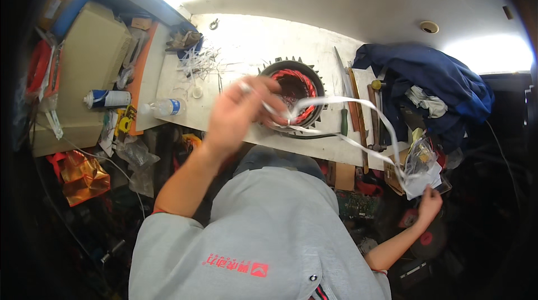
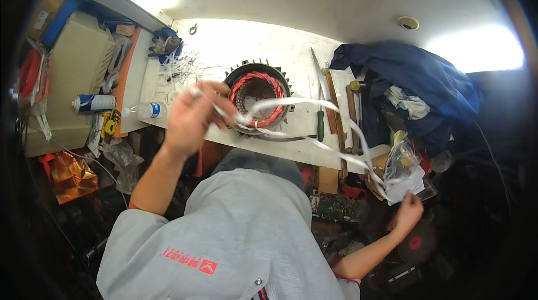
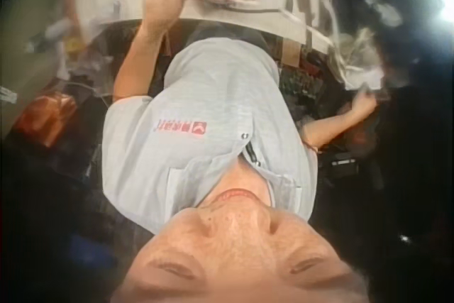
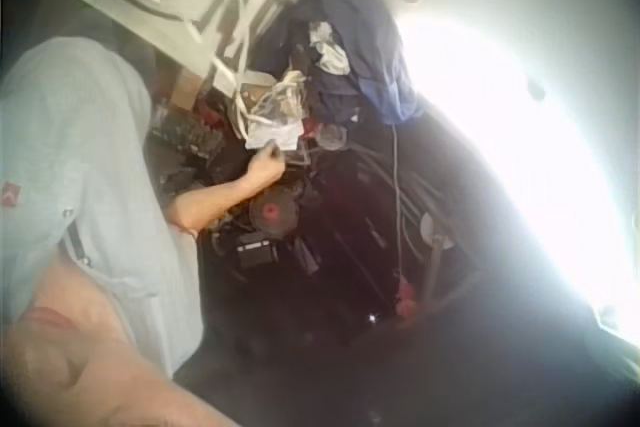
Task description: The person secures red copper windings inside a motor stator using white insulating tape and a wooden mallet. They repeatedly wrap, tuck, and tap the tape into the stator slots to hold the coils in place.
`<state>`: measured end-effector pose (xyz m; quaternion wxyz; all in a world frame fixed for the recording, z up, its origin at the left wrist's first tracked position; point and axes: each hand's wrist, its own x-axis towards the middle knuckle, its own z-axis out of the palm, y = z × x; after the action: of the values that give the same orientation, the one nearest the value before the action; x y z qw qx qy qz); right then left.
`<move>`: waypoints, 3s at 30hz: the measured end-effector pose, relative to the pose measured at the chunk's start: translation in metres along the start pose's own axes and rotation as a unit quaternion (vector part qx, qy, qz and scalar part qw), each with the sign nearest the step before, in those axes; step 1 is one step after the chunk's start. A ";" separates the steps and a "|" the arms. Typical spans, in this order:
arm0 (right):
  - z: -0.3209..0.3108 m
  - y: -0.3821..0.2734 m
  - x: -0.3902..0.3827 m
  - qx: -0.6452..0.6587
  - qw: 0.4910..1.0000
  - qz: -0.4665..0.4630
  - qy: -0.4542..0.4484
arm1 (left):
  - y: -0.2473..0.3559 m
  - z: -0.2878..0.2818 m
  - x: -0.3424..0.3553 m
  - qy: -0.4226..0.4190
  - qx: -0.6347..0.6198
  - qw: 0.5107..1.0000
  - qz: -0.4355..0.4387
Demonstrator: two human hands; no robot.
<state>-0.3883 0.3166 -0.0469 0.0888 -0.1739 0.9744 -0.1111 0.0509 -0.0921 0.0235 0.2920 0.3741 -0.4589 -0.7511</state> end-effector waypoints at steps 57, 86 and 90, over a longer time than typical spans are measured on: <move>0.072 -0.401 -0.012 0.221 0.765 0.001 -0.605 | -0.124 0.020 -0.016 0.148 0.467 0.835 0.249; 0.092 -0.403 -0.064 0.089 0.779 -0.453 -0.424 | -0.125 0.011 -0.018 0.108 0.443 0.854 0.250; 0.092 -0.410 -0.054 0.120 0.798 -0.139 -0.574 | -0.125 0.011 -0.017 0.108 0.445 0.853 0.251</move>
<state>-0.1882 -0.0564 -0.0263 0.6357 -0.3277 0.6889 -0.1182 0.0394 -0.0227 -0.0823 0.3203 0.4150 -0.7879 -0.3230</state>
